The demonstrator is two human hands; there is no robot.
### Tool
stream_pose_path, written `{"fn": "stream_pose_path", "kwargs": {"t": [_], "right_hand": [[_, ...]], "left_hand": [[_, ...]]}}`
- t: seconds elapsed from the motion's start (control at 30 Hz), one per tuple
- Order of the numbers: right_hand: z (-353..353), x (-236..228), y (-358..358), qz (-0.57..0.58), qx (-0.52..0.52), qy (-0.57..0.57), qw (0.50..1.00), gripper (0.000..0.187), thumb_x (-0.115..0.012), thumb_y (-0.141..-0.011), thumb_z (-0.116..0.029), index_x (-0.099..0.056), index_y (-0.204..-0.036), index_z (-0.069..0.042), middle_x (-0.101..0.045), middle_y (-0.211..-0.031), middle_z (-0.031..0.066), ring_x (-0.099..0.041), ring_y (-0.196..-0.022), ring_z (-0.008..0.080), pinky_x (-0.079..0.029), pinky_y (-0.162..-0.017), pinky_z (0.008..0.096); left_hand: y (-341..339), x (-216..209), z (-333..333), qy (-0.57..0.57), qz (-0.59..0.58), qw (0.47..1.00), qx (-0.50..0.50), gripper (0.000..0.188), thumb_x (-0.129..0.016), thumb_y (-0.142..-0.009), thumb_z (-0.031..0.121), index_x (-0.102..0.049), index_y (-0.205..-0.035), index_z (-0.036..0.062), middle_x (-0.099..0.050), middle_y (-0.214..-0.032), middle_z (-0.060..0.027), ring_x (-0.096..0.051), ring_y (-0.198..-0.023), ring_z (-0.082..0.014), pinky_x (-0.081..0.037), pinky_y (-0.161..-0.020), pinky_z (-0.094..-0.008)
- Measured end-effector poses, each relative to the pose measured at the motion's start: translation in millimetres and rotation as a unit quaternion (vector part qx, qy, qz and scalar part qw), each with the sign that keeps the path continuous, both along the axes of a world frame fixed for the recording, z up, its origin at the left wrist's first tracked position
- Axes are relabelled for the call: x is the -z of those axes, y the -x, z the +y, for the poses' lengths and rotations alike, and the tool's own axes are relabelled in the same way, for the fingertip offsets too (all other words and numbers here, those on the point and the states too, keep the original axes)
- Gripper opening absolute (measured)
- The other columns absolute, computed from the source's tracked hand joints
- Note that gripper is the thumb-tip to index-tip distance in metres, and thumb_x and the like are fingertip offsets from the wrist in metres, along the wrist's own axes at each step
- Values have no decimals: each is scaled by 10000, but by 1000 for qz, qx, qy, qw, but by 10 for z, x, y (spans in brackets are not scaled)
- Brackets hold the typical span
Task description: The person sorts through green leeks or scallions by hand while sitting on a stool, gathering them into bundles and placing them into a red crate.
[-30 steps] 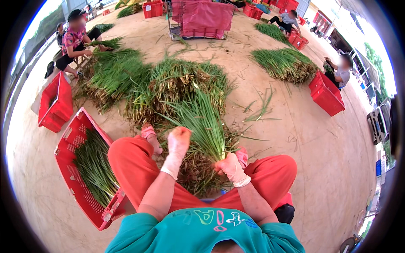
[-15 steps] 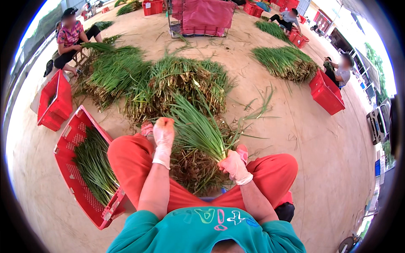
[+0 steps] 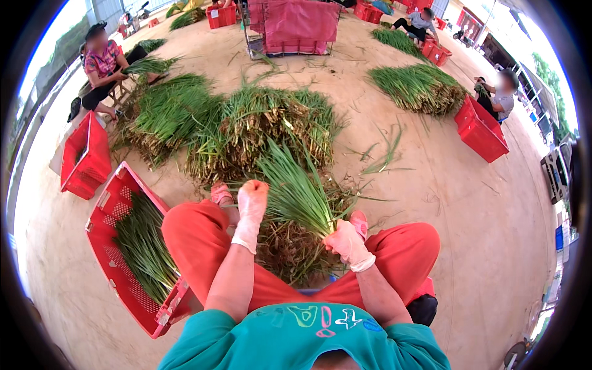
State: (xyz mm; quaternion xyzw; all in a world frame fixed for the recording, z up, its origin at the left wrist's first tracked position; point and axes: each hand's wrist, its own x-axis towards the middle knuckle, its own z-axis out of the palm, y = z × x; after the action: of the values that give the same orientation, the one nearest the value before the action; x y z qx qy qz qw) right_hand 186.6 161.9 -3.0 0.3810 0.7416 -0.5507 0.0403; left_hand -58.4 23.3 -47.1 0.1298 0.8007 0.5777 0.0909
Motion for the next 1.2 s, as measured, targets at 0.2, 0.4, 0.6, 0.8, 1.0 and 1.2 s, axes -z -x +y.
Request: {"fn": "stream_pose_path", "kwargs": {"t": [0.2,0.4,0.6,0.8,1.0,1.2], "right_hand": [[61,61,-103,41,-76,-257,963,230,-696,-767,-131,-583,-861,46,-641,-695,226,-628,-578,339,-473,-492,427],[109,-64,-154,48,-37,-110,992,226,-707,-742,-104,-574,-823,60,-642,-651,196,-647,-544,294,-486,-485,391],[107,-123,-135,44,17,28,998,223,-729,-742,-53,-563,-855,43,-639,-646,97,-606,-523,156,-442,-456,304],[136,-299,-144,23,35,-8,999,190,-683,-726,-72,-588,-852,34,-644,-651,98,-596,-527,156,-445,-456,318],[69,149,-91,58,-30,-199,978,190,-698,-784,-104,-563,-835,20,-637,-648,144,-615,-512,249,-469,-466,377],[-1,-82,-76,-7,-57,-258,965,136,-624,-811,-90,-628,-892,19,-668,-817,278,-664,-826,457,-523,-724,522]], "left_hand": [[-7,-244,168,63,79,982,159,397,-729,-831,159,-690,-1185,-17,-737,-1059,-198,-710,-898,-298,-535,-820,-368],[75,-6,84,147,-22,977,156,277,-715,-816,258,-746,-949,17,-727,-907,-228,-707,-888,-350,-534,-822,-418],[688,314,-349,99,175,972,-122,173,-678,-867,201,-719,-815,41,-705,-768,-174,-646,-660,-326,-503,-626,-414],[702,-203,-479,-400,-147,877,-222,52,-665,-937,137,-652,-899,103,-467,-564,24,-424,-411,-97,-356,-353,-260],[-532,-159,217,6,55,965,258,260,-715,-901,204,-737,-1106,44,-713,-821,-66,-616,-625,-158,-533,-593,-339],[-413,75,269,176,171,955,169,205,-624,-836,211,-706,-833,23,-693,-843,-247,-681,-817,-418,-537,-750,-489]]}}
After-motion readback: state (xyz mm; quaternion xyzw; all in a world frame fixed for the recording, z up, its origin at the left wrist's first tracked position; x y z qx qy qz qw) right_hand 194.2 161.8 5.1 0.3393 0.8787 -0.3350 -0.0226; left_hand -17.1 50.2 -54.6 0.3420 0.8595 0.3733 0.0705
